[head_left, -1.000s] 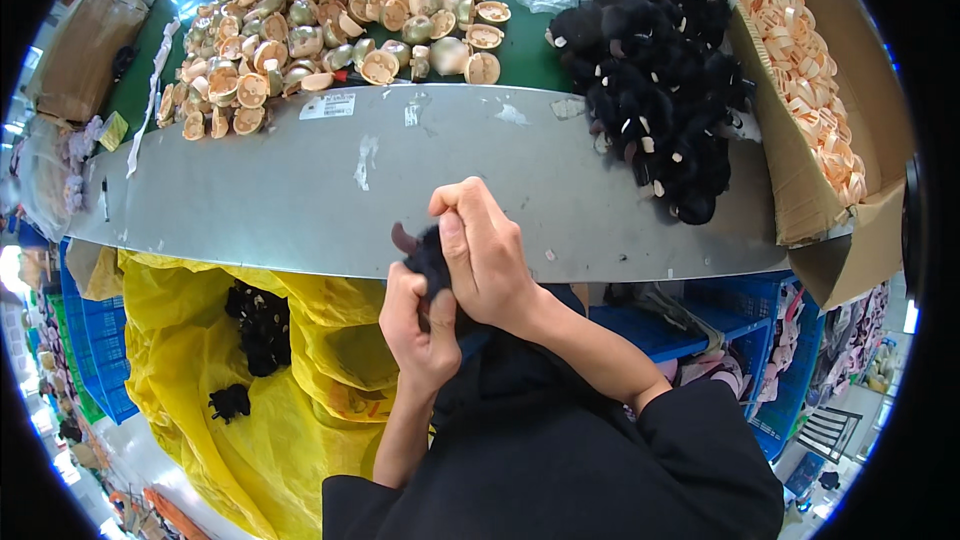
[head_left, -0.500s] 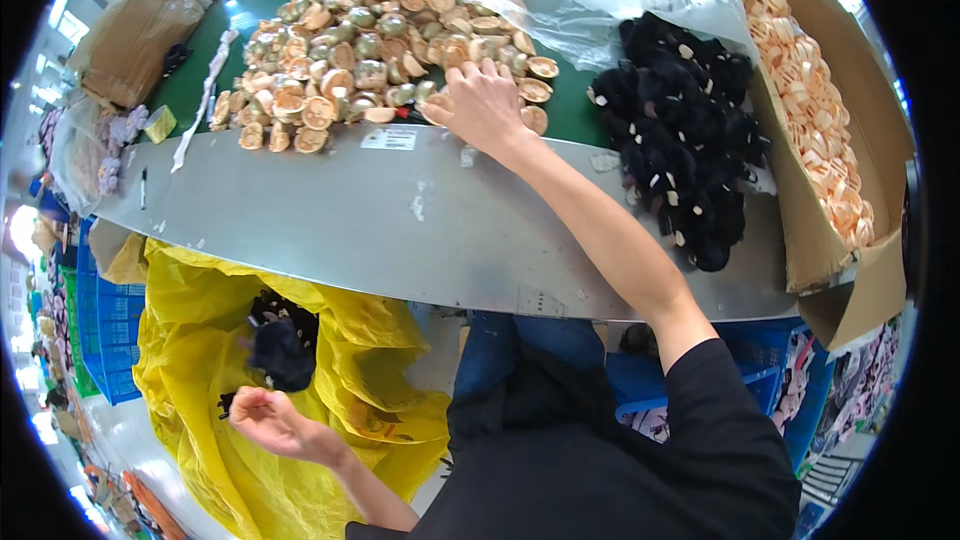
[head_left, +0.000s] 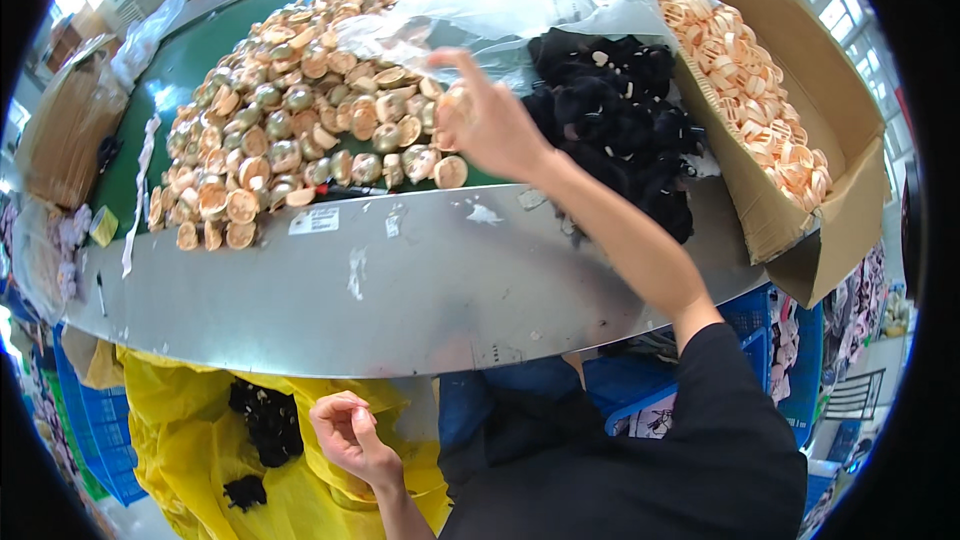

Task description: The person repeatedly picks up small black plush keychains and round wooden discs from a metal worktable, inserts the discs into the plush items, and places the assembled units back on the table. The process is repeated continuously with no visible packaging or final destination shown.

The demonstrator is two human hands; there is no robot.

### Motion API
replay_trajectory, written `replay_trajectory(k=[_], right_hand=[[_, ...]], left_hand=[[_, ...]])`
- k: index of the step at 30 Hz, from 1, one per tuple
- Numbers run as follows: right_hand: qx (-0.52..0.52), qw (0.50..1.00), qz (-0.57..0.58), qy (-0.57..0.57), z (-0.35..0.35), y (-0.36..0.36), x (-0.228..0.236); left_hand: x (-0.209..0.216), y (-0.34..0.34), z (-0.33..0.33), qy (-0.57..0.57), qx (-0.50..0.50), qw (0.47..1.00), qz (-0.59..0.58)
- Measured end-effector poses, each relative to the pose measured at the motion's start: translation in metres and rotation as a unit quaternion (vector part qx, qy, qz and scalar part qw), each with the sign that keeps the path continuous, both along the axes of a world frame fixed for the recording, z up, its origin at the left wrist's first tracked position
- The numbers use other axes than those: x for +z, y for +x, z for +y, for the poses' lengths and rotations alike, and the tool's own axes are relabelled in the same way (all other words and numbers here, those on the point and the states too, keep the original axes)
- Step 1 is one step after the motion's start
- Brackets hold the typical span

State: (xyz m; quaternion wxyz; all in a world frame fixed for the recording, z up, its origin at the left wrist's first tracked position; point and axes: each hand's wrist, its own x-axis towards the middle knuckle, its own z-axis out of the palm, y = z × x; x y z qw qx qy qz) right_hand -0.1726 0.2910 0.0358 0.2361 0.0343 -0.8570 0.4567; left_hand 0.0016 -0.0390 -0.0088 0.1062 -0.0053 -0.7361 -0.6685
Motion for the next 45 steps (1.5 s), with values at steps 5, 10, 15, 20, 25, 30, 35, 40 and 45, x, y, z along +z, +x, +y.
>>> replay_trajectory(k=[5,10,15,20,25,30,35,40,45], right_hand=[[-0.177,0.928,-0.070,0.319,0.165,-0.025,0.009],[-0.275,0.857,-0.271,0.341,0.247,-0.037,-0.029],[-0.188,0.860,-0.314,0.354,0.256,-0.041,-0.051],[-0.082,0.896,-0.198,0.388,0.225,-0.020,-0.039],[-0.020,0.937,0.007,0.348,0.131,0.039,0.040],[0.124,0.903,0.186,0.366,0.011,0.118,0.046],[0.192,0.928,0.180,0.265,-0.071,0.177,0.004],[0.020,0.992,-0.043,-0.117,-0.106,0.201,-0.004],[0.060,0.972,-0.090,-0.209,-0.123,0.200,-0.018]], left_hand=[[-0.008,-0.021,0.026,0.012,-0.058,0.998,-0.010],[-0.011,-0.032,0.052,-0.006,-0.105,0.993,-0.048],[-0.010,-0.042,0.076,-0.022,-0.145,0.988,-0.054],[-0.002,-0.038,0.081,-0.022,-0.184,0.982,-0.042],[0.026,-0.034,0.073,-0.041,-0.221,0.974,-0.024],[0.043,-0.038,0.082,0.081,-0.245,0.964,-0.069],[0.037,-0.020,0.074,0.178,-0.188,0.957,-0.128],[0.032,-0.005,0.055,0.142,-0.154,0.974,-0.086],[0.029,-0.001,0.052,0.056,-0.135,0.988,-0.047]])
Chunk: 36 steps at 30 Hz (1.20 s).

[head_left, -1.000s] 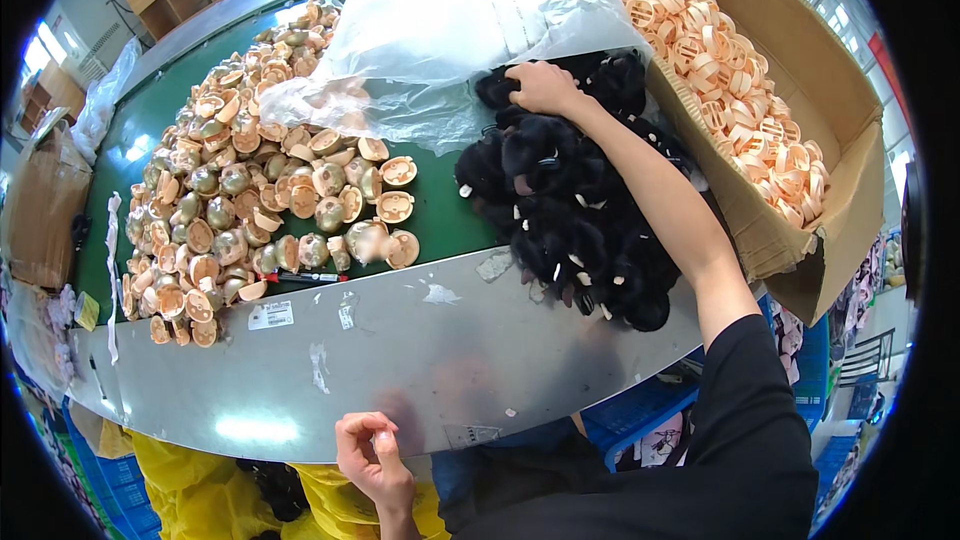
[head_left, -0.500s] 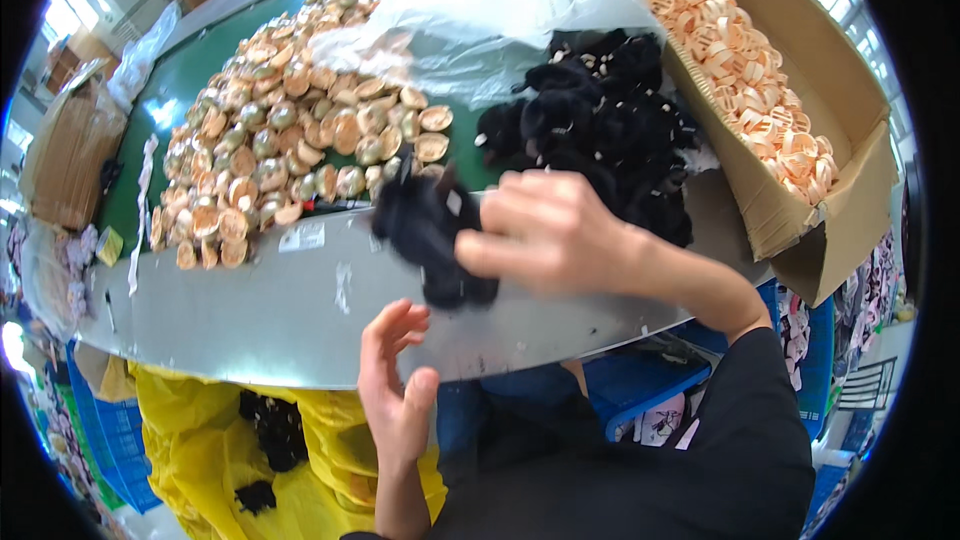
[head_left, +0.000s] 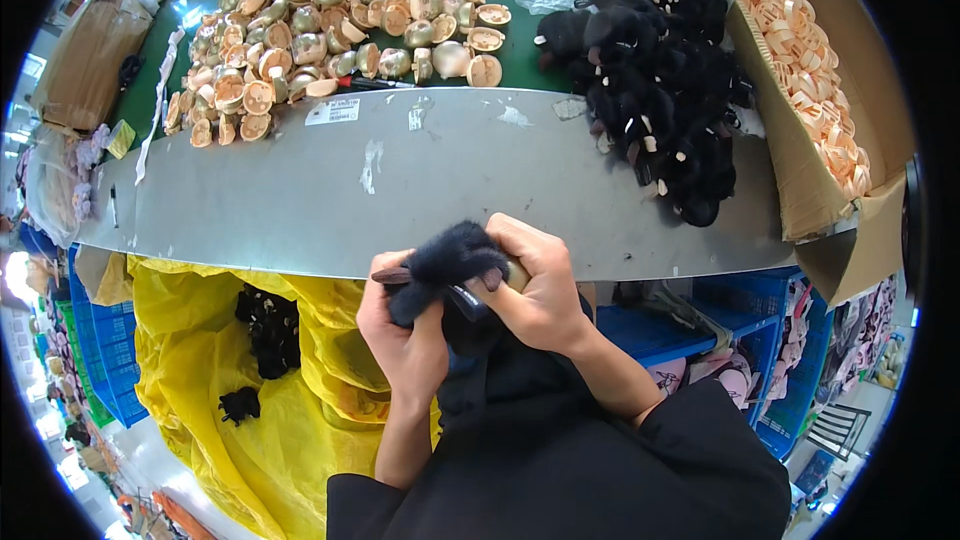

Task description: The person repeatedly picks up small black plush keychains and round wooden discs from a metal worktable, inserts the discs into the plush items, and places the assembled units back on the table. The process is repeated continuously with no visible packaging or final destination shown.

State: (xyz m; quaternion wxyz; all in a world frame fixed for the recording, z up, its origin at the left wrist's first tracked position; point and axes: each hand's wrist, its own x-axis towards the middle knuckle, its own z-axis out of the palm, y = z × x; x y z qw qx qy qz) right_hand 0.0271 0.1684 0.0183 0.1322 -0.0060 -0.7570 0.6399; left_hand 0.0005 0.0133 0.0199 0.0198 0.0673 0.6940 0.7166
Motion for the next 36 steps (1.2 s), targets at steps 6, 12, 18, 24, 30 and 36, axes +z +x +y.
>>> replay_trajectory(k=[6,12,18,24,30,36], right_hand=[[0.013,0.991,-0.028,-0.128,-0.011,0.011,0.008],[-0.096,0.993,0.012,-0.065,-0.006,0.000,-0.004],[0.043,0.992,0.040,0.114,-0.010,0.008,0.000],[0.206,0.973,0.025,-0.097,-0.008,0.020,0.010],[0.028,0.993,0.011,-0.114,0.000,0.026,0.004],[0.023,1.000,-0.020,-0.007,0.006,0.018,0.006]], left_hand=[[-0.001,-0.018,0.007,-0.077,0.035,0.996,0.006],[0.000,0.005,-0.011,-0.069,0.017,0.982,0.173],[-0.006,0.025,-0.006,0.009,-0.134,0.990,-0.038],[-0.014,0.009,-0.022,0.123,-0.154,0.962,-0.187],[0.002,0.010,-0.006,0.301,-0.055,0.931,-0.199],[-0.005,0.021,-0.012,0.239,-0.029,0.943,-0.230]])
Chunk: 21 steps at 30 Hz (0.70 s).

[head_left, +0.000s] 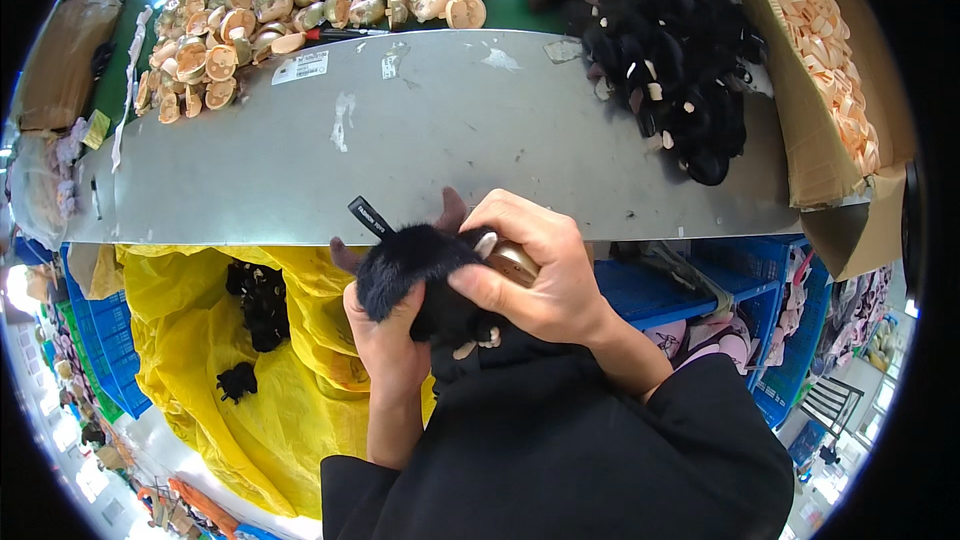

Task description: The person repeatedly picks up small black plush keychains and round wooden discs from a metal worktable, inserts the discs into the plush items, and places the assembled units back on the table. The process is repeated continuously with no visible packaging or final destination shown.

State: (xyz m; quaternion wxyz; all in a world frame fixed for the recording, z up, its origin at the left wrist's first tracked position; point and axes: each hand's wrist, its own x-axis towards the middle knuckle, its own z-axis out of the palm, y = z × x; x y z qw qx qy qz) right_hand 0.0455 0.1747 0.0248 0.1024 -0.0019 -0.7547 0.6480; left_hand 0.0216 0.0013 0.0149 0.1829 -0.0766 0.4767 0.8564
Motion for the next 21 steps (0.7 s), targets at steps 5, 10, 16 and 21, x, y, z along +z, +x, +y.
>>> replay_trajectory(k=[5,10,16,21], right_hand=[[0.006,0.997,-0.028,-0.075,-0.003,-0.002,-0.002],[0.024,0.992,-0.027,-0.124,-0.001,-0.005,-0.005],[0.037,0.993,-0.024,-0.108,0.007,-0.008,0.000],[0.084,0.980,-0.071,-0.164,0.009,-0.007,-0.004]], left_hand=[[0.002,0.001,0.005,0.088,-0.018,0.995,-0.031],[-0.006,0.008,-0.001,0.124,-0.012,0.990,-0.068],[-0.020,0.008,-0.010,0.088,-0.089,0.992,-0.029],[-0.031,0.010,-0.016,0.178,-0.082,0.979,-0.054]])
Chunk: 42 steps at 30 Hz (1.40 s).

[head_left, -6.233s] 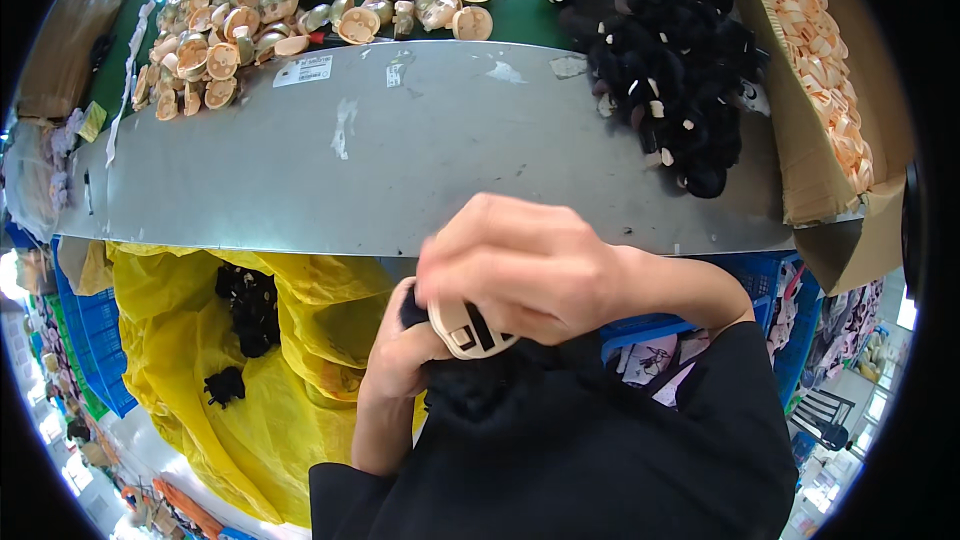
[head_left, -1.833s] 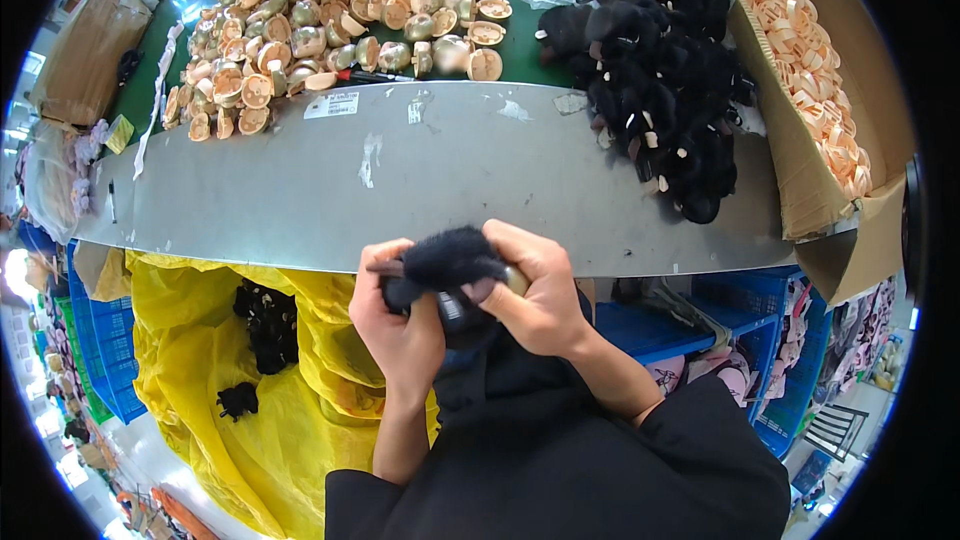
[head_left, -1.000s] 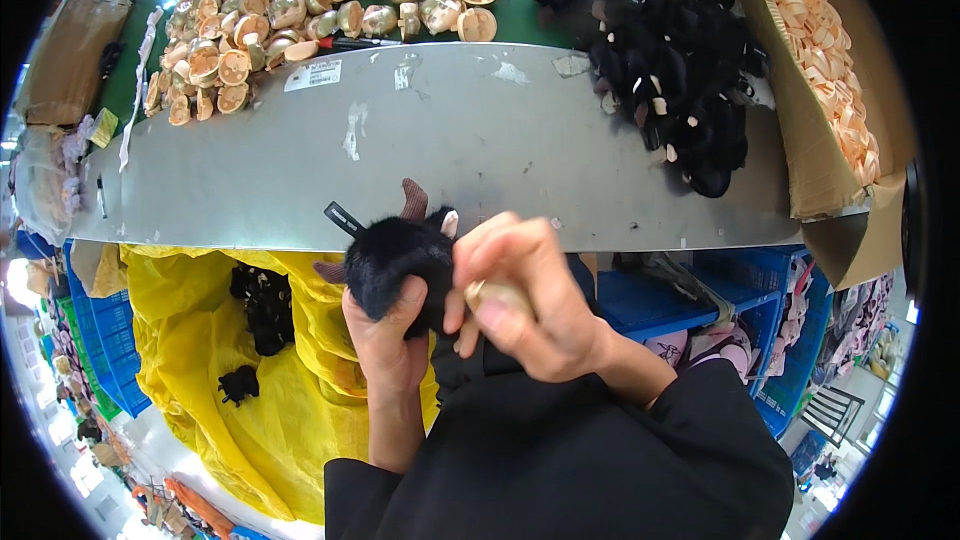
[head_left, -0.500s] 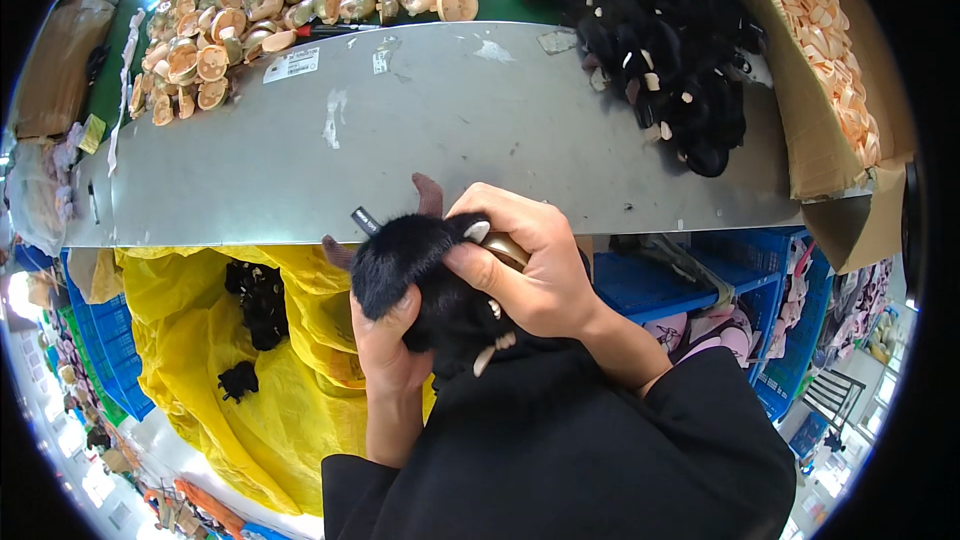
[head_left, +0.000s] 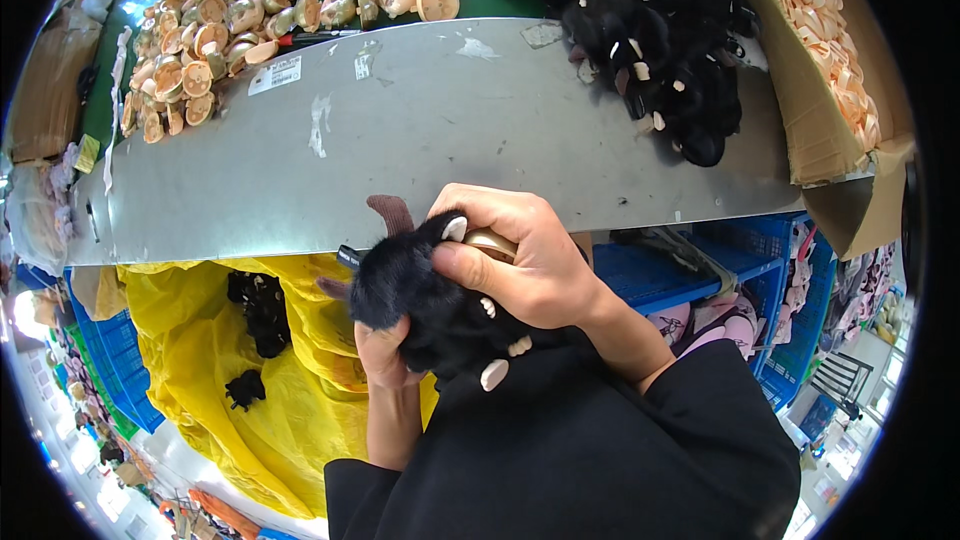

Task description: The person repeatedly picks up small black plush keychains and round wooden discs from a metal worktable, inserts the discs into the plush items, and places the assembled units back on the table. The process is repeated continuously with no visible packaging or final destination shown.

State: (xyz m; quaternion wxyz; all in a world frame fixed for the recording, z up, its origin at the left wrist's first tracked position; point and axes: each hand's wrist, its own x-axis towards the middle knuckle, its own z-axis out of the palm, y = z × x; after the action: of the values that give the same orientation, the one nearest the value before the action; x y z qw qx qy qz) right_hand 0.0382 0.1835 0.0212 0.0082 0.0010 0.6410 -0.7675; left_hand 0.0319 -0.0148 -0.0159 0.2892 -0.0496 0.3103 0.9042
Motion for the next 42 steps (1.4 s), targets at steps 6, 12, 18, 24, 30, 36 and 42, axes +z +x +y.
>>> replay_trajectory(k=[6,12,18,24,30,36,42], right_hand=[[-0.007,1.000,-0.014,0.017,0.001,-0.001,-0.008],[-0.033,0.988,0.031,0.151,-0.005,-0.001,-0.008],[-0.105,0.990,-0.017,-0.095,-0.008,0.012,0.002],[-0.049,0.990,-0.029,-0.127,-0.019,0.019,0.006],[-0.110,0.993,0.030,0.016,-0.024,0.013,-0.002],[-0.118,0.965,0.167,0.166,-0.021,0.008,-0.005],[-0.213,0.890,0.236,0.326,-0.032,-0.004,-0.018]], left_hand=[[-0.001,-0.005,0.004,-0.071,-0.045,0.995,0.051],[0.020,-0.016,0.015,-0.137,-0.002,0.987,0.084],[0.032,-0.012,0.030,-0.236,0.123,0.963,0.044],[0.033,-0.009,0.028,-0.219,0.103,0.970,0.030],[0.034,-0.003,0.024,-0.265,0.105,0.952,0.115],[0.040,-0.002,0.024,-0.307,0.110,0.935,0.141],[0.031,-0.002,0.023,-0.363,0.111,0.891,0.249]])
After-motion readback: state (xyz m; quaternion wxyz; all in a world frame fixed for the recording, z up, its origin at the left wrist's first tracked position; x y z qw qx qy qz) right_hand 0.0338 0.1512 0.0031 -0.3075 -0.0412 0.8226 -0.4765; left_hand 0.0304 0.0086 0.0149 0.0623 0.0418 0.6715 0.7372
